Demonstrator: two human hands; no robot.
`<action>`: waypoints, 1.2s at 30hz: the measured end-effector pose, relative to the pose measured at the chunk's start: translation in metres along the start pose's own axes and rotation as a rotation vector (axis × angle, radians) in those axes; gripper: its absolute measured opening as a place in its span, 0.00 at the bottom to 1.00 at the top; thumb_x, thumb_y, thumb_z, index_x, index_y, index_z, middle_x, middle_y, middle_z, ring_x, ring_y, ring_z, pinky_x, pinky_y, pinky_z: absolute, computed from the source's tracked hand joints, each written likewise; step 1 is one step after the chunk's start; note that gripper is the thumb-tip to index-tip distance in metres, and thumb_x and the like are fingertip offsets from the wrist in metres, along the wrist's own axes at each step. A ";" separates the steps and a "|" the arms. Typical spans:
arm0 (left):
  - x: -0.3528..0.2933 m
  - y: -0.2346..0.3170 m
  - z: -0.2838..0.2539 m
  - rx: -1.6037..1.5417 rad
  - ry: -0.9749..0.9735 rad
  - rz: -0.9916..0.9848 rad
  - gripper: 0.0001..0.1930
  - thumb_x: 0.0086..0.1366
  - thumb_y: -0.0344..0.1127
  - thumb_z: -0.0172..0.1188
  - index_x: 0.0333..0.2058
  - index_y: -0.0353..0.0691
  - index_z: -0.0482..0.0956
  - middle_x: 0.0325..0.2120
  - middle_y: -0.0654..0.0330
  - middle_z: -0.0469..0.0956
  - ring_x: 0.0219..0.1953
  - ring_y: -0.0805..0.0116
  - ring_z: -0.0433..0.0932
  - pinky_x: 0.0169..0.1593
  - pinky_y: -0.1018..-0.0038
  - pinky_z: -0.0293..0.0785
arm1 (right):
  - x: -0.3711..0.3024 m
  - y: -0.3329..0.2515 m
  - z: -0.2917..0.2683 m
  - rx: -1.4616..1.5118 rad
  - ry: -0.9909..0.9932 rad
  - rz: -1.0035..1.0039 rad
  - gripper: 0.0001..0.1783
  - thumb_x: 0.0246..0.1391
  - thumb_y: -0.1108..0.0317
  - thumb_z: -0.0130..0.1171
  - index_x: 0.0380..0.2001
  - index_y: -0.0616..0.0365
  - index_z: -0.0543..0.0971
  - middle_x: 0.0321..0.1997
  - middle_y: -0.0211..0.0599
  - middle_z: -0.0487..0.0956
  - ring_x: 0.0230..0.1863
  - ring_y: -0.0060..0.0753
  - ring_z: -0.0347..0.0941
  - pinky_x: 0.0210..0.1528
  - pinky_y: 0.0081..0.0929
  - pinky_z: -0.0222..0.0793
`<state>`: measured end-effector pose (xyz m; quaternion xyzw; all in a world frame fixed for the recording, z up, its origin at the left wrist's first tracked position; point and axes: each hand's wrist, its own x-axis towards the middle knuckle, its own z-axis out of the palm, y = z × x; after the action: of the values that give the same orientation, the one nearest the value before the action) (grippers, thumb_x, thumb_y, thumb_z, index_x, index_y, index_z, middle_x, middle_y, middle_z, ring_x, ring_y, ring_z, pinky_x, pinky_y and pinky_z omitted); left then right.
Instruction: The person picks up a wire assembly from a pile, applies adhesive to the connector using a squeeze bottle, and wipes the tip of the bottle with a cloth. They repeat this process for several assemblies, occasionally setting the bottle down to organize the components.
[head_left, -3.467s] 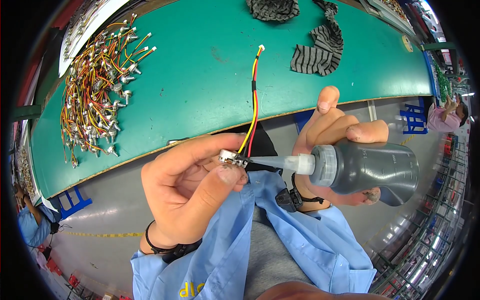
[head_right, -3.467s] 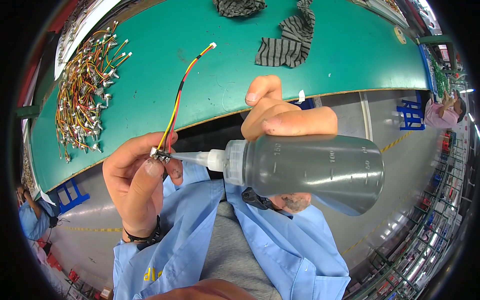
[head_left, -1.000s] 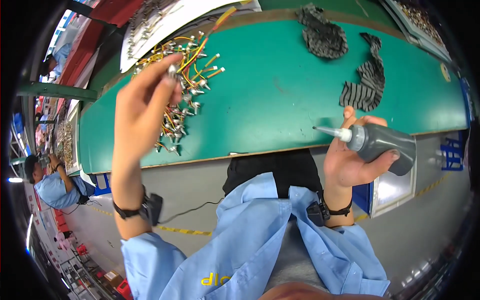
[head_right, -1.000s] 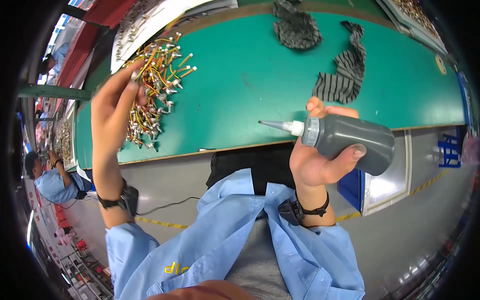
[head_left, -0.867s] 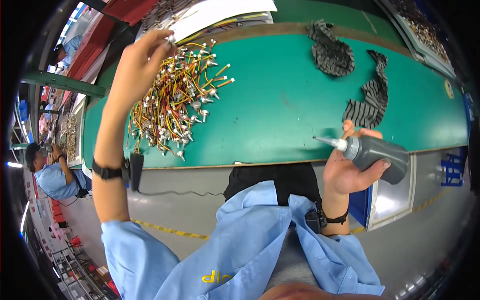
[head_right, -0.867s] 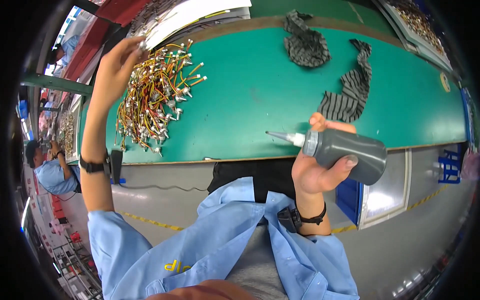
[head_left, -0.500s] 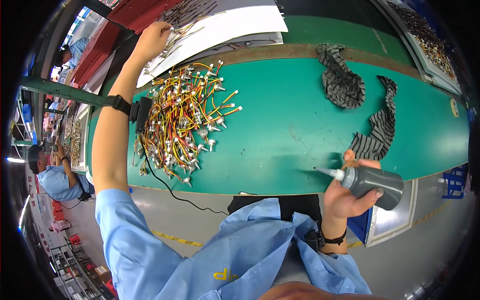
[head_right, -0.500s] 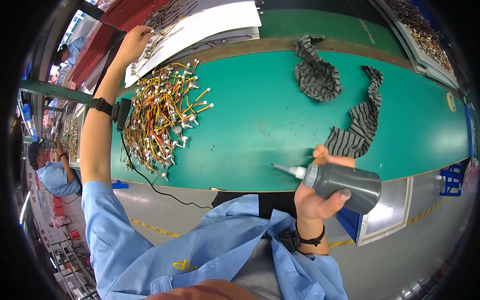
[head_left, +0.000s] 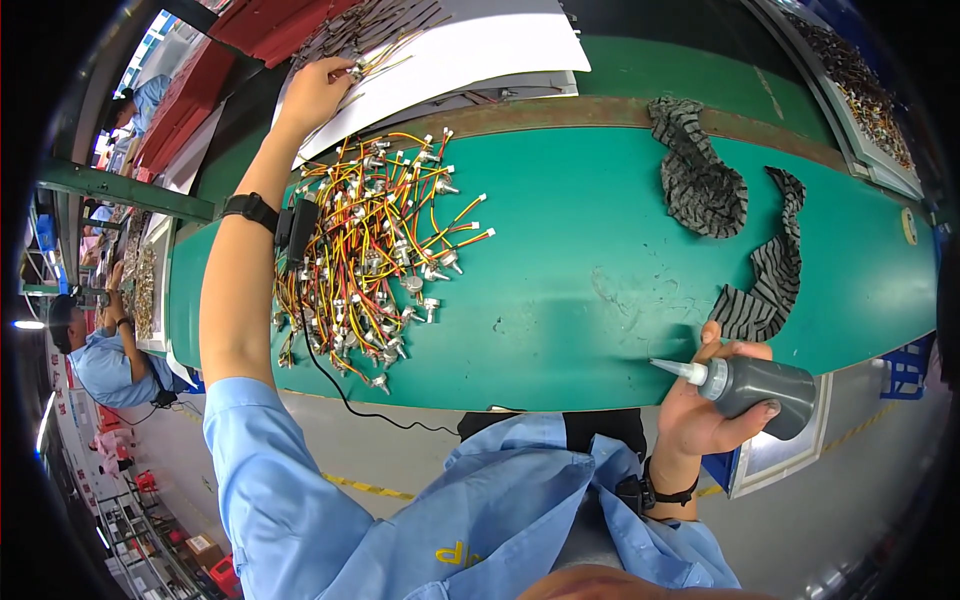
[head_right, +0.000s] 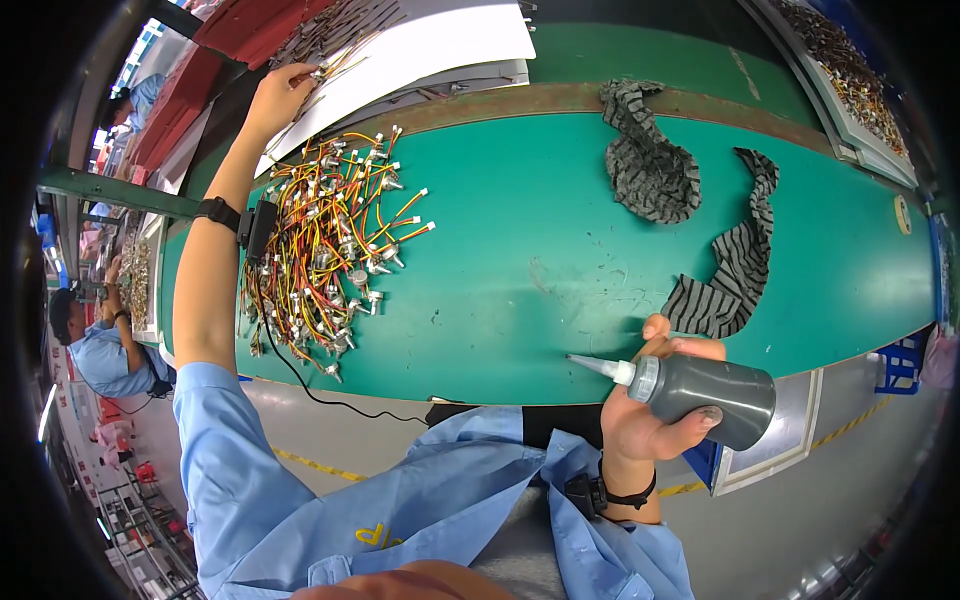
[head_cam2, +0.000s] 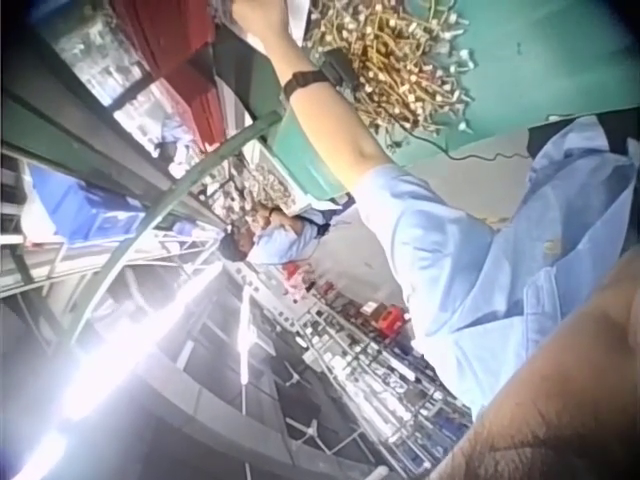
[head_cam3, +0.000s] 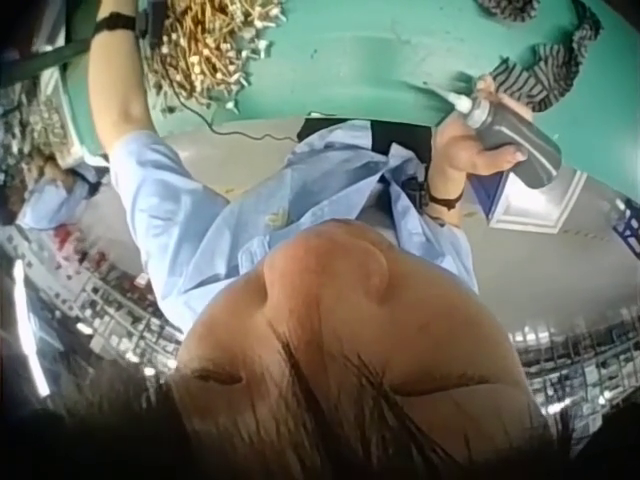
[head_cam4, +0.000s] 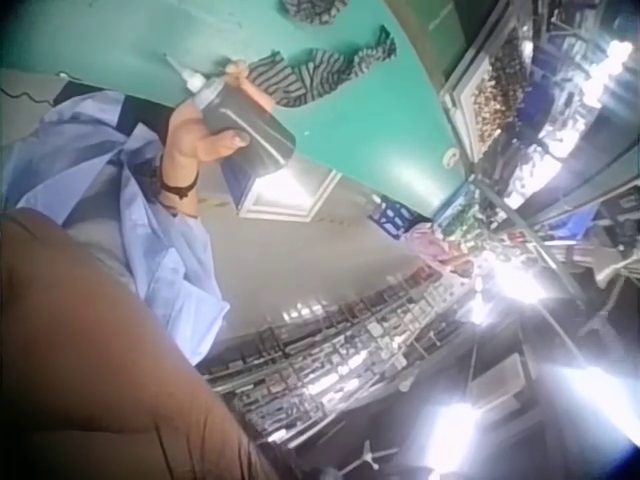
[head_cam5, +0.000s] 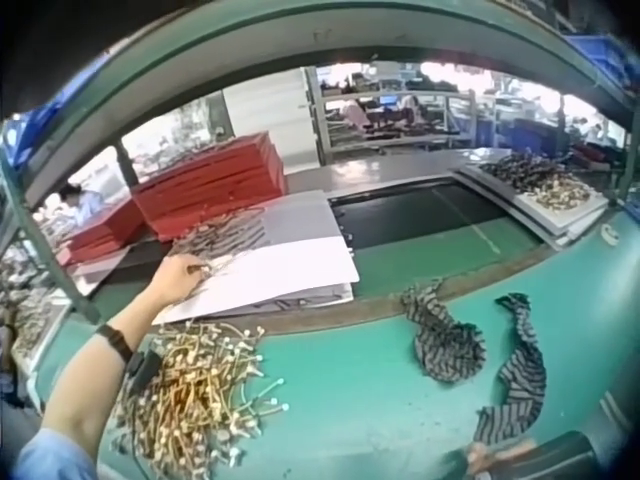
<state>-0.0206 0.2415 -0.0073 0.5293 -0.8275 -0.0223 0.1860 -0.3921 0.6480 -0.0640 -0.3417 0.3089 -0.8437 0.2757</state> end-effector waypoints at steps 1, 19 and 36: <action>-0.001 -0.002 0.001 0.011 0.007 0.002 0.15 0.58 0.35 0.58 0.43 0.35 0.79 0.36 0.49 0.80 0.38 0.60 0.79 0.44 0.70 0.72 | -0.001 0.001 -0.001 -0.001 0.007 0.003 0.29 0.60 0.41 0.43 0.43 0.60 0.67 0.43 0.33 0.73 0.40 0.29 0.73 0.55 0.44 0.58; -0.181 0.195 -0.068 0.055 -0.104 0.476 0.09 0.54 0.32 0.61 0.32 0.35 0.76 0.28 0.55 0.74 0.36 0.57 0.73 0.42 0.64 0.69 | -0.005 -0.013 0.023 0.616 0.115 0.420 0.43 0.47 0.26 0.50 0.37 0.63 0.74 0.11 0.28 0.63 0.12 0.23 0.57 0.51 0.33 0.63; -0.225 0.233 -0.013 0.116 -0.001 0.283 0.07 0.53 0.33 0.61 0.30 0.39 0.76 0.29 0.58 0.73 0.37 0.58 0.71 0.41 0.65 0.67 | -0.020 -0.032 0.047 0.907 0.289 0.884 0.41 0.46 0.24 0.48 0.24 0.59 0.73 0.06 0.23 0.50 0.09 0.20 0.40 0.36 0.24 0.53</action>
<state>-0.1351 0.5448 -0.0051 0.4173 -0.8937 0.0520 0.1561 -0.3531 0.6669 -0.0223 0.0849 0.0676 -0.7350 0.6693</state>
